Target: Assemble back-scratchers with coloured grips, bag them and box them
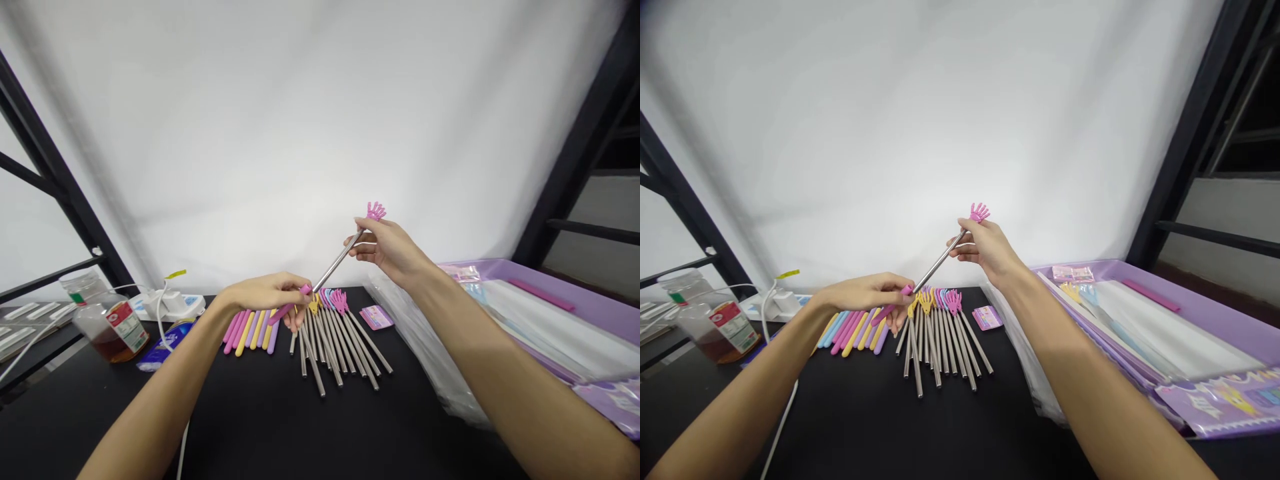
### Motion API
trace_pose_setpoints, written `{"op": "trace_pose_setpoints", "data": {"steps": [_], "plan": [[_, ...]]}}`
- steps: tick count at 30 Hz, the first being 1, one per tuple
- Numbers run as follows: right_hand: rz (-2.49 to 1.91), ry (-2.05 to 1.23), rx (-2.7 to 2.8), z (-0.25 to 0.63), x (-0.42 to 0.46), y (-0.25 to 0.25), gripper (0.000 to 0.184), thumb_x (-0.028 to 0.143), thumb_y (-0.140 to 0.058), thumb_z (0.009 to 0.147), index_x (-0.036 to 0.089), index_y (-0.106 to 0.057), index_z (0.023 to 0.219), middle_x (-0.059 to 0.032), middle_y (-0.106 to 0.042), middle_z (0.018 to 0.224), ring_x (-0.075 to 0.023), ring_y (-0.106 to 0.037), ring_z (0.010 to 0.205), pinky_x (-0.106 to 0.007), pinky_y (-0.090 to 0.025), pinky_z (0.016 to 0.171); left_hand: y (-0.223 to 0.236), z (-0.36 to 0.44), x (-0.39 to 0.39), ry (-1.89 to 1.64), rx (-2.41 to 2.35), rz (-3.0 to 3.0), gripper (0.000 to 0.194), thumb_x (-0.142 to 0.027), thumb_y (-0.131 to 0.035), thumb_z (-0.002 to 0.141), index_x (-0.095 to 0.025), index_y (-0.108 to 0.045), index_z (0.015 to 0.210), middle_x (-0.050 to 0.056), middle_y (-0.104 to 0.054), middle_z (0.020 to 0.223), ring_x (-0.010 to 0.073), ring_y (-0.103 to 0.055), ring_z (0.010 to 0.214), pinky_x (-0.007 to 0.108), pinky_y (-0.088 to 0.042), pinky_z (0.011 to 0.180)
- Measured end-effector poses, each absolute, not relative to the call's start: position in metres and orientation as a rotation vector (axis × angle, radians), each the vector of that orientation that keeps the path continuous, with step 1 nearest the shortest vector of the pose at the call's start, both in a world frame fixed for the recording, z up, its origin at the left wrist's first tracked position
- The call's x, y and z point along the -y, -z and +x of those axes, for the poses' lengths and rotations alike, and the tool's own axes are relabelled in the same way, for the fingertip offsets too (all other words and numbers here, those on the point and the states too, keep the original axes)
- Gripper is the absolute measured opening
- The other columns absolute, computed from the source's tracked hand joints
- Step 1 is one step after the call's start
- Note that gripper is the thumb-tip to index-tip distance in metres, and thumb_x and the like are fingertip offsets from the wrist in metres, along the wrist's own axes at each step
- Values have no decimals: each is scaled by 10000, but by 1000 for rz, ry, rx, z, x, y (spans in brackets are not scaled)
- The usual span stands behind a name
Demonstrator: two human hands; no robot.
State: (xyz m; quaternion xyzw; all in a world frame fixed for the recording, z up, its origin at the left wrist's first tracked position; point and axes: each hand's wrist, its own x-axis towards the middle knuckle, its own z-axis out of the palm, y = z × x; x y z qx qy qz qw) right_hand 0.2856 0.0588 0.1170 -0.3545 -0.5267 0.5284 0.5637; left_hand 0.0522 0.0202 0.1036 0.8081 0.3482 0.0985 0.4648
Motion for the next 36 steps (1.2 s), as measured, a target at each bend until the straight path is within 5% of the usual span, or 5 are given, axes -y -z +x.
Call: {"op": "trace_pose_setpoints", "data": {"steps": [7,19,23,30,36], "plan": [[-855,-1158,1316,288,-65,-114,164,252,-574,918,166,-512,793,-84,-699,735,-155,-655,528,-251,-519,518,-98,53,-23,-165,-841,1937,317,-472,-492,953,-172,-535,1048,26,-656,751,95,-620,585,176,-409,471],[-803,-1355,1398,312,-69,-116,150,164,-642,853,162,-581,716,-114,-720,834,-183,-701,707,-270,-567,646,-89,50,-34,-285,-901,1993,432,-527,-473,939,-121,-621,955,67,-672,807,64,-545,521,169,-353,424],[-784,-1388,1591,332,-74,-113,133,238,-700,798,158,-638,712,-68,-690,759,-151,-636,586,-264,-515,553,-96,51,-31,-342,-935,2084,444,-525,-443,951,-130,-624,865,35,-635,745,49,-456,509,183,-365,483],[-772,-1214,2034,329,-69,-108,528,412,-419,966,152,-564,530,-16,-498,478,-95,-400,400,-281,-316,473,-106,57,-18,-385,-954,2106,400,-531,-440,945,-163,-520,811,-58,-340,595,62,-311,503,199,-287,489],[-688,-1401,2232,331,-56,-119,526,515,-400,982,183,-466,579,28,-425,514,-111,-429,481,-286,-352,573,-111,73,-7,-378,-913,2104,415,-516,-391,966,-155,-516,805,-6,-497,722,54,-338,541,190,-295,486]]}}
